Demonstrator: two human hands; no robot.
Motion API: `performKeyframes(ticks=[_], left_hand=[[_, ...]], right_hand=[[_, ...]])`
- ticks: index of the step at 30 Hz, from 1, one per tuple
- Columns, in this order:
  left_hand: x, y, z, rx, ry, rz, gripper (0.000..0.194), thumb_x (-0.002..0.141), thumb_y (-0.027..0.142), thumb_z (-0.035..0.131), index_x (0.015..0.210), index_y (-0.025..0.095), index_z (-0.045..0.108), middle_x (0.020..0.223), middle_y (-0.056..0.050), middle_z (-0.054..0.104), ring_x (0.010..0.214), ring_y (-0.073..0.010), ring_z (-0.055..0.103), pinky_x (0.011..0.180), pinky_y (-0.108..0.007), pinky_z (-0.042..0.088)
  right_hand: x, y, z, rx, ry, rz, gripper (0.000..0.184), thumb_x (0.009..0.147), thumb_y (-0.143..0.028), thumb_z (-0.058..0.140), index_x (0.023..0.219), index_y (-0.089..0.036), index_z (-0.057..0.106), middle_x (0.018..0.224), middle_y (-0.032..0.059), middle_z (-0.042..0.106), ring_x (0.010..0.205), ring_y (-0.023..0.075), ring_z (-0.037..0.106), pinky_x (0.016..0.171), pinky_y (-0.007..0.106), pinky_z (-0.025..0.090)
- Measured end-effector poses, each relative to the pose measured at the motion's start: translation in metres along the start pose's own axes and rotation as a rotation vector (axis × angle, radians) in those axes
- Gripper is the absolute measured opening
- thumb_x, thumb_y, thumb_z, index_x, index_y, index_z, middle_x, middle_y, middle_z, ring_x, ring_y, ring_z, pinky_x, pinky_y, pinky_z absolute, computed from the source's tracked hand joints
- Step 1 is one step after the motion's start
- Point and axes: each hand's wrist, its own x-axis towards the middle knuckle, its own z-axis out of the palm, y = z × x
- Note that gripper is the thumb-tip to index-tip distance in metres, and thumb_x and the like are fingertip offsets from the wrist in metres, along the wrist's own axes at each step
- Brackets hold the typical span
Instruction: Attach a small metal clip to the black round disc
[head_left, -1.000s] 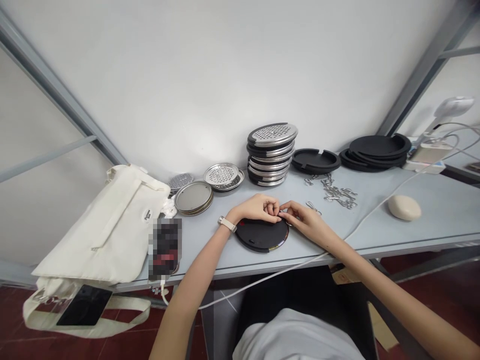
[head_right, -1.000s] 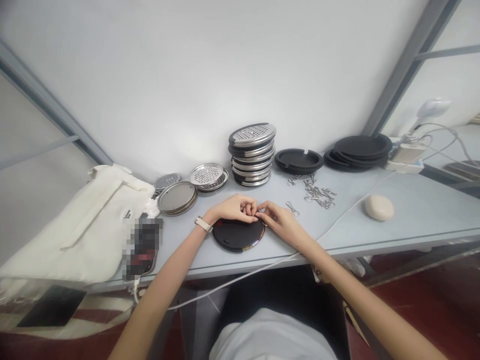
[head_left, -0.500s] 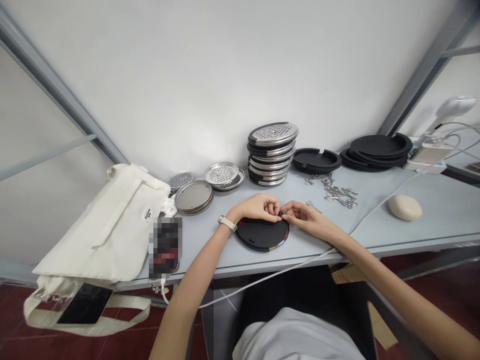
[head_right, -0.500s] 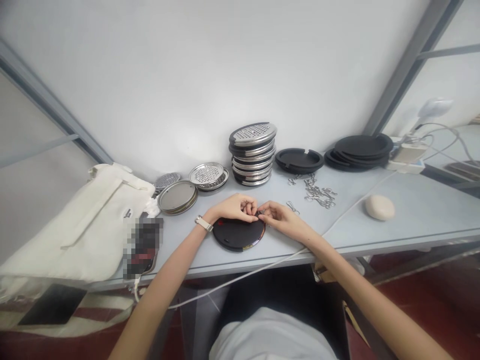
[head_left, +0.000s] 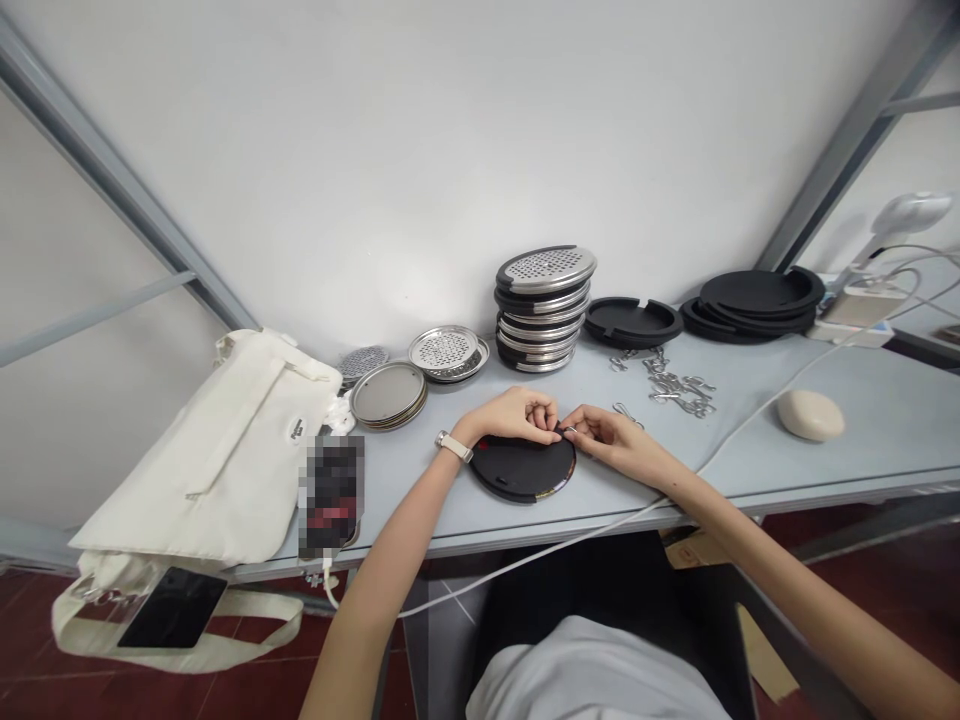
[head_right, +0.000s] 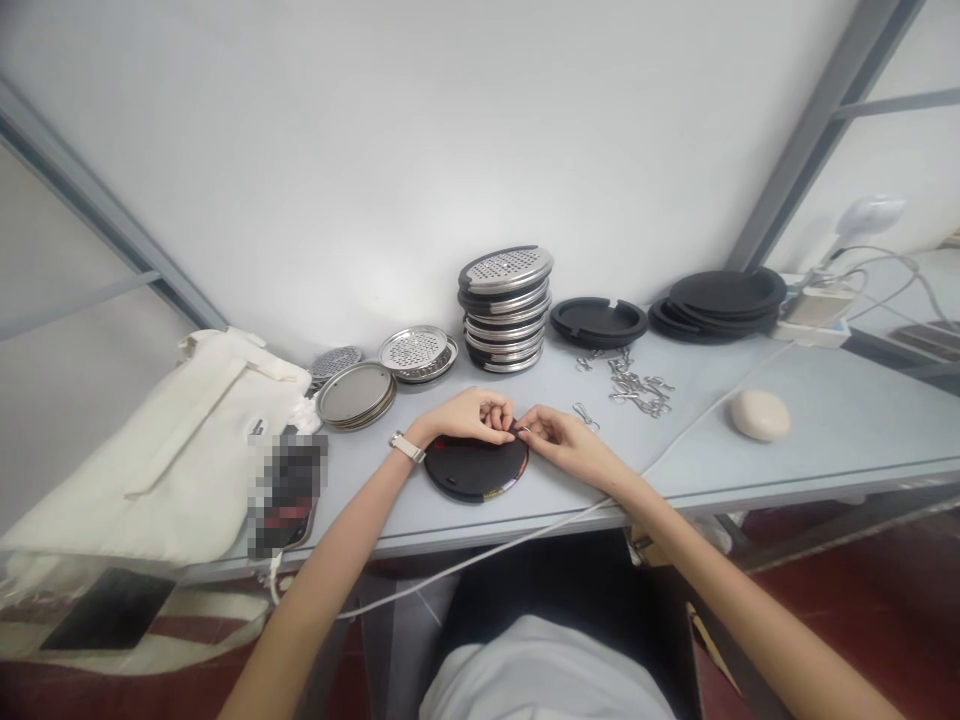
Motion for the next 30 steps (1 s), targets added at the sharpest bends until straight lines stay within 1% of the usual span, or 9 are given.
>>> performKeyframes(ticks=[4,7,10,12,14,17,21,24,30], left_hand=[[0.0,0.0,-0.001,0.003,0.004,-0.017,0.02,0.069,0.028,0.072,0.077,0.013,0.06,0.065,0.002,0.057,0.062,-0.0086,0.053,0.059,-0.02,0.041],[0.0,0.0,-0.001,0.008,0.006,-0.007,0.02,0.069,0.028,0.072,0.076,0.013,0.06,0.067,0.002,0.057,0.062,-0.0082,0.053,0.059,-0.02,0.041],[0.0,0.001,-0.001,0.014,0.008,-0.012,0.02,0.069,0.028,0.072,0.075,0.013,0.06,0.068,0.002,0.058,0.062,-0.0078,0.052,0.06,-0.02,0.04],[0.0,0.001,-0.001,0.005,0.009,-0.021,0.02,0.069,0.027,0.072,0.075,0.012,0.06,0.066,0.002,0.057,0.062,-0.0077,0.052,0.06,-0.02,0.041],[0.0,0.001,-0.001,-0.001,0.01,-0.027,0.019,0.069,0.026,0.072,0.076,0.012,0.06,0.065,0.002,0.057,0.062,-0.0077,0.052,0.06,-0.02,0.04],[-0.001,0.001,-0.001,0.004,0.012,-0.03,0.019,0.069,0.026,0.071,0.076,0.012,0.06,0.065,0.002,0.057,0.061,-0.0078,0.053,0.059,-0.02,0.04],[-0.001,0.001,-0.002,0.004,0.017,-0.015,0.02,0.069,0.027,0.072,0.075,0.012,0.06,0.066,0.002,0.057,0.062,-0.008,0.053,0.06,-0.02,0.041],[-0.001,0.0,-0.001,0.002,0.013,-0.007,0.02,0.069,0.027,0.072,0.075,0.013,0.06,0.066,0.002,0.057,0.062,-0.0081,0.053,0.06,-0.02,0.041],[-0.001,-0.002,-0.002,-0.004,0.01,0.006,0.021,0.069,0.028,0.072,0.076,0.013,0.06,0.065,0.002,0.057,0.062,-0.0083,0.053,0.059,-0.02,0.041]], right_hand=[[0.0,0.001,0.001,0.004,-0.003,-0.008,0.035,0.088,-0.051,0.054,0.095,-0.017,0.057,0.069,-0.001,0.054,0.063,0.013,0.049,0.059,0.026,0.04],[0.001,0.006,0.003,0.018,0.039,-0.034,0.034,0.088,-0.049,0.055,0.104,-0.02,0.054,0.069,-0.0021,0.052,0.063,0.0134,0.049,0.06,0.027,0.041],[0.002,0.01,0.004,0.062,0.089,-0.051,0.037,0.086,-0.049,0.059,0.11,-0.022,0.051,0.076,0.0002,0.058,0.069,0.0157,0.055,0.066,0.029,0.045],[0.003,0.011,0.003,0.08,0.093,-0.057,0.035,0.085,-0.05,0.059,0.105,-0.022,0.053,0.085,0.0042,0.064,0.078,0.0184,0.059,0.073,0.032,0.048],[0.003,0.011,0.003,0.059,0.09,-0.058,0.033,0.086,-0.051,0.057,0.098,-0.021,0.056,0.09,0.0067,0.066,0.083,0.0205,0.061,0.076,0.033,0.048],[0.003,0.011,0.001,-0.03,0.1,-0.044,0.032,0.087,-0.052,0.054,0.09,-0.02,0.06,0.086,0.0063,0.068,0.079,0.0208,0.061,0.074,0.033,0.048],[0.002,0.009,0.0,-0.121,0.136,-0.024,0.032,0.088,-0.051,0.054,0.088,-0.02,0.062,0.084,0.0058,0.069,0.078,0.0209,0.062,0.073,0.033,0.047],[0.002,0.007,-0.001,-0.161,0.155,-0.029,0.032,0.089,-0.05,0.052,0.088,-0.02,0.063,0.085,0.006,0.07,0.08,0.0212,0.062,0.076,0.034,0.046],[0.002,0.005,0.0,-0.168,0.154,-0.035,0.032,0.089,-0.05,0.051,0.088,-0.02,0.063,0.082,0.0051,0.069,0.076,0.0201,0.061,0.072,0.032,0.046]])
